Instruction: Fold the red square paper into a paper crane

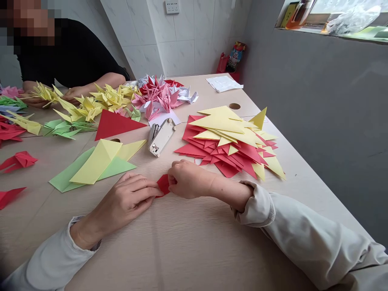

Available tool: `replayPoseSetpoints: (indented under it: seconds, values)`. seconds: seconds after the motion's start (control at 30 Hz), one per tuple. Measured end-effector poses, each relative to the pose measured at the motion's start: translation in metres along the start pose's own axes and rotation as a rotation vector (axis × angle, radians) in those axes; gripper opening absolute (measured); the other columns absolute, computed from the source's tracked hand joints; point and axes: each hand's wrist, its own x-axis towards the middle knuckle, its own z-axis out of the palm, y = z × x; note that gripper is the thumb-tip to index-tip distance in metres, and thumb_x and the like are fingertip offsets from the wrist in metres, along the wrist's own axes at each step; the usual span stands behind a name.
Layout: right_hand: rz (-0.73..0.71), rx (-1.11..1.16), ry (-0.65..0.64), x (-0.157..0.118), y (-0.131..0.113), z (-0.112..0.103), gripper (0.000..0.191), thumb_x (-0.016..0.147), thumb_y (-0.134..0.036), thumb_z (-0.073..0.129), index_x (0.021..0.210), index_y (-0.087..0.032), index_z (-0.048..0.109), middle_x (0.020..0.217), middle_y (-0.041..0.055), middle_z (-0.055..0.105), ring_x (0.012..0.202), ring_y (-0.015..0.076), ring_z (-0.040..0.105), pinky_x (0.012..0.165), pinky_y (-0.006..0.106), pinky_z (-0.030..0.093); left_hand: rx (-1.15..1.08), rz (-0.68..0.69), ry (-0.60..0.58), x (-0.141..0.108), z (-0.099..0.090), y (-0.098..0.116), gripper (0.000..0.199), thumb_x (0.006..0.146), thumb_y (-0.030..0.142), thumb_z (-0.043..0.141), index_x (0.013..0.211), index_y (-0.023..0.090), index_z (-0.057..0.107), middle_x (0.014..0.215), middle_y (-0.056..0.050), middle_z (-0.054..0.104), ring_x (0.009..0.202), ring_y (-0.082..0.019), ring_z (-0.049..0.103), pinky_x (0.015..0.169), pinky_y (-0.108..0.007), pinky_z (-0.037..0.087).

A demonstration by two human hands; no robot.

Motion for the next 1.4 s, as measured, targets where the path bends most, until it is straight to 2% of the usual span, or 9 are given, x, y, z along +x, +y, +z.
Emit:
replayPoseSetpoints:
  seconds: [0.1, 0.3, 0.53, 0.7, 1.03, 1.13, 1.27, 1.33, 1.4]
  values:
    - [0.002, 0.001, -0.002, 0.0, -0.002, 0.0, 0.01, 0.075, -0.015, 0.052, 0.065, -0.018, 0.053, 0.084, 0.0061, 0.062, 0.075, 0.016, 0.054, 0.058, 0.023, 0.036, 0.0, -0.012, 0.002, -0.001, 0.001, 0.0, 0.023, 0.089, 0.006, 0.049, 0.098, 0.021, 0.064, 0.092, 0.0, 0.069, 0.085, -0.016, 0.06, 0.077, -0.034, 0.034]
    - [-0.018, 0.032, 0.017, 0.0, 0.003, 0.001, 0.011, 0.076, -0.015, 0.053, 0.066, -0.017, 0.054, 0.083, 0.007, 0.06, 0.074, 0.0159, 0.053, 0.059, 0.023, 0.037, 0.014, 0.013, -0.021, -0.003, 0.0, 0.001, 0.032, 0.088, 0.007, 0.05, 0.103, 0.029, 0.068, 0.098, 0.001, 0.07, 0.09, -0.017, 0.06, 0.079, -0.035, 0.033]
    - [-0.023, 0.332, -0.014, -0.001, 0.019, -0.008, 0.008, 0.077, -0.01, 0.055, 0.078, -0.016, 0.059, 0.076, -0.0007, 0.06, 0.063, 0.0089, 0.048, 0.055, 0.019, 0.035, -0.007, -0.016, -0.03, 0.0, -0.002, 0.002, 0.034, 0.088, 0.008, 0.05, 0.103, 0.031, 0.069, 0.096, 0.002, 0.069, 0.087, -0.015, 0.061, 0.079, -0.034, 0.031]
    - [-0.11, 0.227, 0.096, -0.001, 0.021, 0.004, 0.009, 0.074, -0.007, 0.059, 0.071, -0.016, 0.058, 0.081, 0.0015, 0.058, 0.069, 0.0107, 0.049, 0.059, 0.021, 0.035, -0.001, -0.027, -0.029, 0.0, -0.001, 0.002, 0.034, 0.086, 0.007, 0.05, 0.102, 0.03, 0.069, 0.098, 0.0, 0.07, 0.088, -0.016, 0.06, 0.078, -0.034, 0.031]
    - [-0.211, 0.203, 0.001, -0.004, 0.019, -0.003, 0.013, 0.08, -0.006, 0.054, 0.083, -0.017, 0.06, 0.087, 0.0023, 0.051, 0.073, 0.0109, 0.05, 0.065, 0.021, 0.037, 0.048, -0.003, -0.034, 0.002, 0.001, 0.004, 0.038, 0.085, 0.007, 0.049, 0.109, 0.031, 0.067, 0.097, 0.0, 0.069, 0.087, -0.017, 0.059, 0.076, -0.034, 0.032]
    - [-0.188, 0.157, 0.051, -0.006, 0.02, 0.0, 0.014, 0.081, -0.009, 0.056, 0.091, -0.018, 0.06, 0.094, 0.0044, 0.051, 0.077, 0.0127, 0.052, 0.066, 0.023, 0.038, 0.078, -0.009, -0.023, 0.004, 0.001, 0.008, 0.038, 0.087, 0.008, 0.049, 0.11, 0.032, 0.067, 0.095, 0.0, 0.068, 0.086, -0.017, 0.059, 0.076, -0.036, 0.031]
    - [-0.045, 0.041, 0.187, -0.014, 0.017, 0.003, 0.022, 0.075, -0.024, 0.068, 0.094, -0.016, 0.059, 0.095, 0.0065, 0.057, 0.081, 0.0174, 0.054, 0.065, 0.025, 0.038, 0.144, -0.038, 0.008, 0.003, -0.001, 0.012, 0.037, 0.088, 0.009, 0.049, 0.108, 0.034, 0.067, 0.094, 0.0, 0.068, 0.089, -0.02, 0.057, 0.079, -0.039, 0.031]
    - [0.023, 0.077, 0.133, -0.02, 0.014, -0.001, 0.019, 0.078, -0.031, 0.067, 0.089, -0.017, 0.061, 0.082, 0.0033, 0.061, 0.071, 0.0149, 0.054, 0.058, 0.024, 0.037, 0.18, -0.062, 0.033, 0.003, -0.002, 0.011, 0.034, 0.087, 0.01, 0.05, 0.104, 0.033, 0.069, 0.099, -0.001, 0.068, 0.094, -0.022, 0.057, 0.079, -0.04, 0.031]
    - [-0.017, 0.204, -0.064, -0.025, 0.012, -0.008, 0.011, 0.083, -0.029, 0.062, 0.085, -0.018, 0.064, 0.072, -0.0005, 0.063, 0.062, 0.0117, 0.055, 0.053, 0.021, 0.036, 0.193, -0.096, 0.063, 0.002, -0.003, 0.009, 0.031, 0.087, 0.011, 0.051, 0.103, 0.031, 0.069, 0.103, -0.002, 0.069, 0.096, -0.022, 0.057, 0.079, -0.04, 0.031]
